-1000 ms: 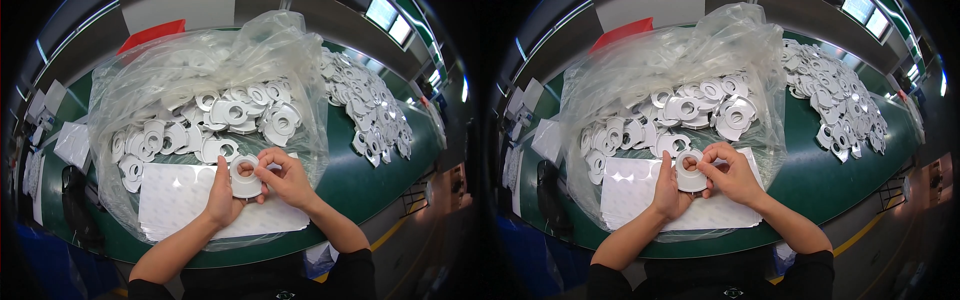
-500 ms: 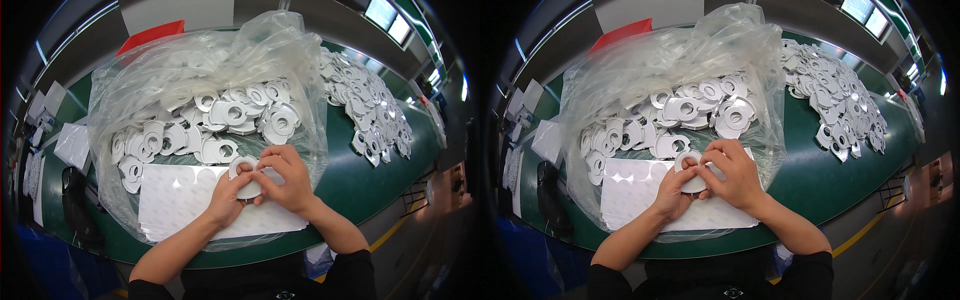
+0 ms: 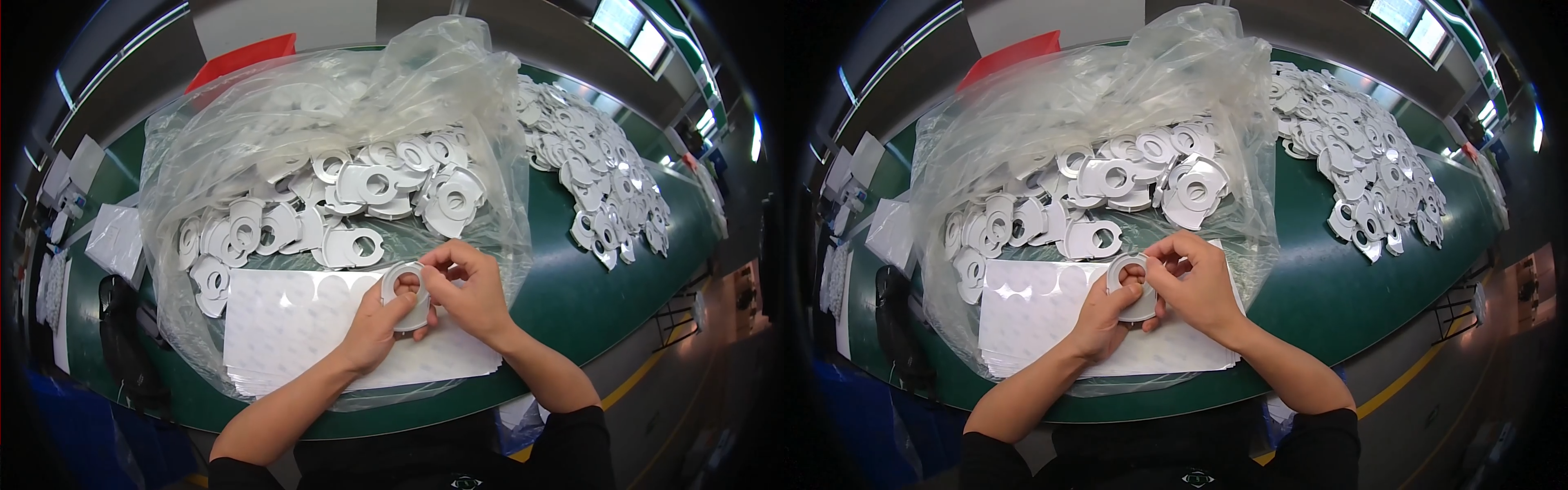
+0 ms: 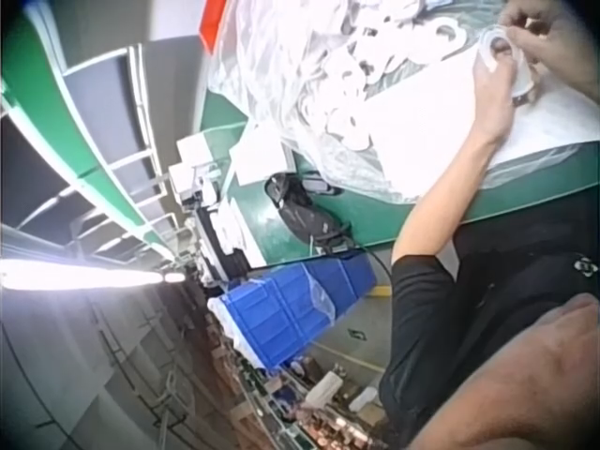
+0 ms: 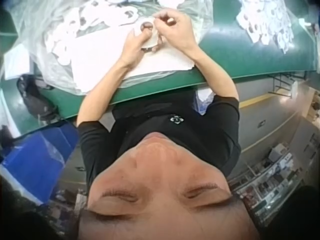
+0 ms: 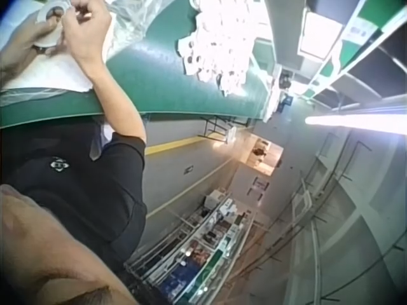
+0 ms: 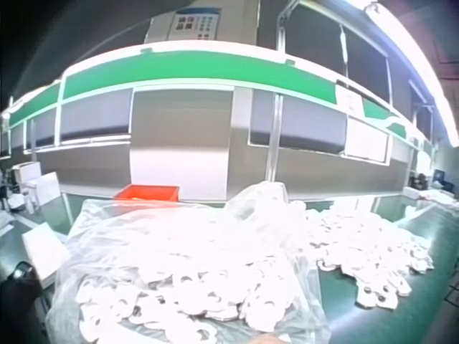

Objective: Applying circular adhesive stickers to white plastic components at a factory assembly station.

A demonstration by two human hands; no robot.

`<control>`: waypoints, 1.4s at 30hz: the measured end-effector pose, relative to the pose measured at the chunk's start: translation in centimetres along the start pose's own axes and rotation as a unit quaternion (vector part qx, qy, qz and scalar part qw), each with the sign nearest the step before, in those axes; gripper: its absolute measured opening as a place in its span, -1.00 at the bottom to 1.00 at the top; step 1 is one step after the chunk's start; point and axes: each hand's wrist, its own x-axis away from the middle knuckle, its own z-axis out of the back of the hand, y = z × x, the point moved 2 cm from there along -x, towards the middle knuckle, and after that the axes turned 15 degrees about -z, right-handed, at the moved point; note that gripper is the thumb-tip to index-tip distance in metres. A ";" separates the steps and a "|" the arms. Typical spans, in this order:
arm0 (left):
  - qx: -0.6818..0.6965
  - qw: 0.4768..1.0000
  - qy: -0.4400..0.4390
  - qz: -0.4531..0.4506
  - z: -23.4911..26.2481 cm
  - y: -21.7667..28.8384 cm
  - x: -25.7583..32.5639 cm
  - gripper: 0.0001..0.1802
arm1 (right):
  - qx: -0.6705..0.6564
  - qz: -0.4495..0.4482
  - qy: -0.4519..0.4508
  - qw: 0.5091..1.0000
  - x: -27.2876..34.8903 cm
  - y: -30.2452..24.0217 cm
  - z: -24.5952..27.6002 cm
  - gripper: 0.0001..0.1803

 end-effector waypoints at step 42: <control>0.142 0.983 -0.072 0.089 0.0 -1.2 -0.2 -0.09 | 0.262 0.079 0.050 0.960 -0.4 -0.2 2.0 -0.79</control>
